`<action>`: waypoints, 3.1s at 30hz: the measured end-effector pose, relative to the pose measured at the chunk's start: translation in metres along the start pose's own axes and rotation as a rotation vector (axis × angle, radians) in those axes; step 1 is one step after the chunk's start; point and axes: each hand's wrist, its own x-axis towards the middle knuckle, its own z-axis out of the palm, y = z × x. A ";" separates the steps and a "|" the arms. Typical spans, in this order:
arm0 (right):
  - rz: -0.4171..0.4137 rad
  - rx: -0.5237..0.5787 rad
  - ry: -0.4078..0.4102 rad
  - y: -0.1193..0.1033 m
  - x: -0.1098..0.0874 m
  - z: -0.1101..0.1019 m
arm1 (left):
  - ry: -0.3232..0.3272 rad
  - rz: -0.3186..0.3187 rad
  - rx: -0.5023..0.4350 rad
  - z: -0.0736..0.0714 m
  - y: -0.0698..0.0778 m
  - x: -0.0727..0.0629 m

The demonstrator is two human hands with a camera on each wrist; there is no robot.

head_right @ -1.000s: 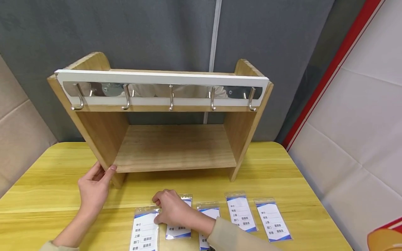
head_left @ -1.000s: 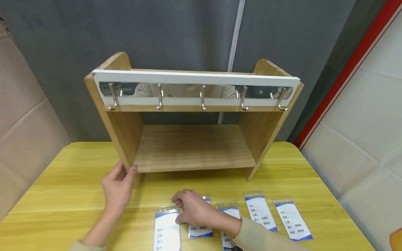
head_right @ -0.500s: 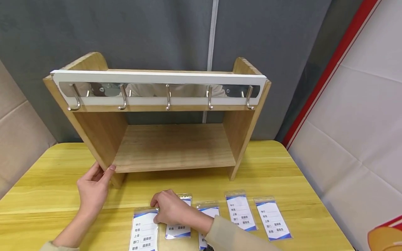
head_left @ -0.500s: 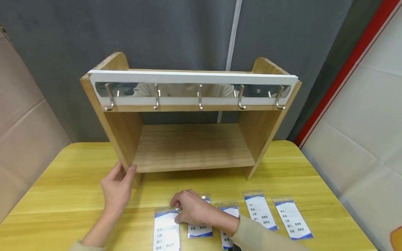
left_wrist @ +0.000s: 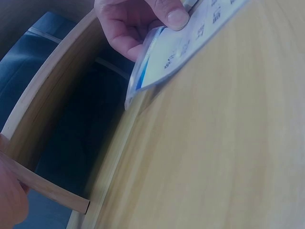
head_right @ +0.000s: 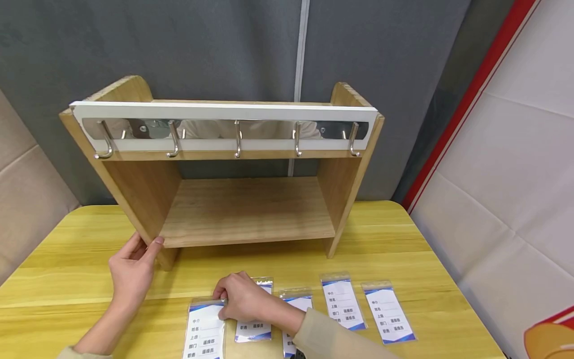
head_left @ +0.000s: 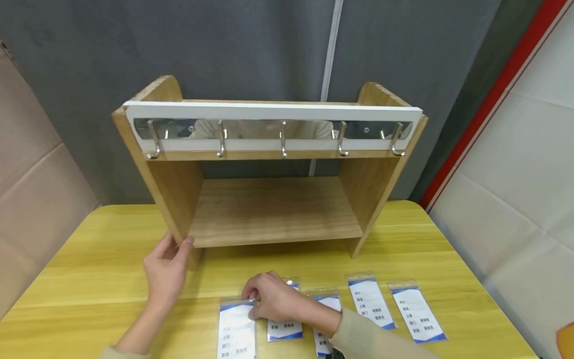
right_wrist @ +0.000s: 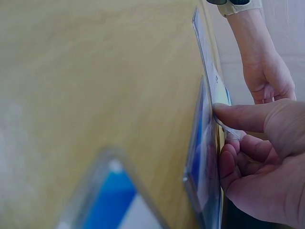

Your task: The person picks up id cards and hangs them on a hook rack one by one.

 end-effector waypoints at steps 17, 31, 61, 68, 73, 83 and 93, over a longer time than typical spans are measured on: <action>-0.025 -0.025 -0.011 0.001 0.003 0.004 | 0.000 -0.018 0.001 -0.002 -0.001 0.001; -0.110 -0.020 0.079 0.007 0.005 0.003 | -0.006 -0.017 -0.004 -0.003 -0.001 0.001; -0.187 0.414 0.189 0.010 -0.002 -0.004 | -0.036 0.010 0.003 -0.004 -0.005 0.000; -0.255 0.410 0.223 0.010 -0.002 -0.010 | -0.038 0.015 0.009 -0.005 -0.007 0.000; -0.325 0.390 0.270 0.010 0.000 -0.014 | -0.028 -0.003 -0.014 -0.004 -0.007 0.001; -0.409 0.417 0.328 0.007 0.000 -0.031 | 0.001 0.019 -0.032 -0.003 -0.006 0.002; -0.526 0.394 0.442 0.006 0.004 -0.045 | -0.010 0.018 -0.041 -0.003 -0.007 0.001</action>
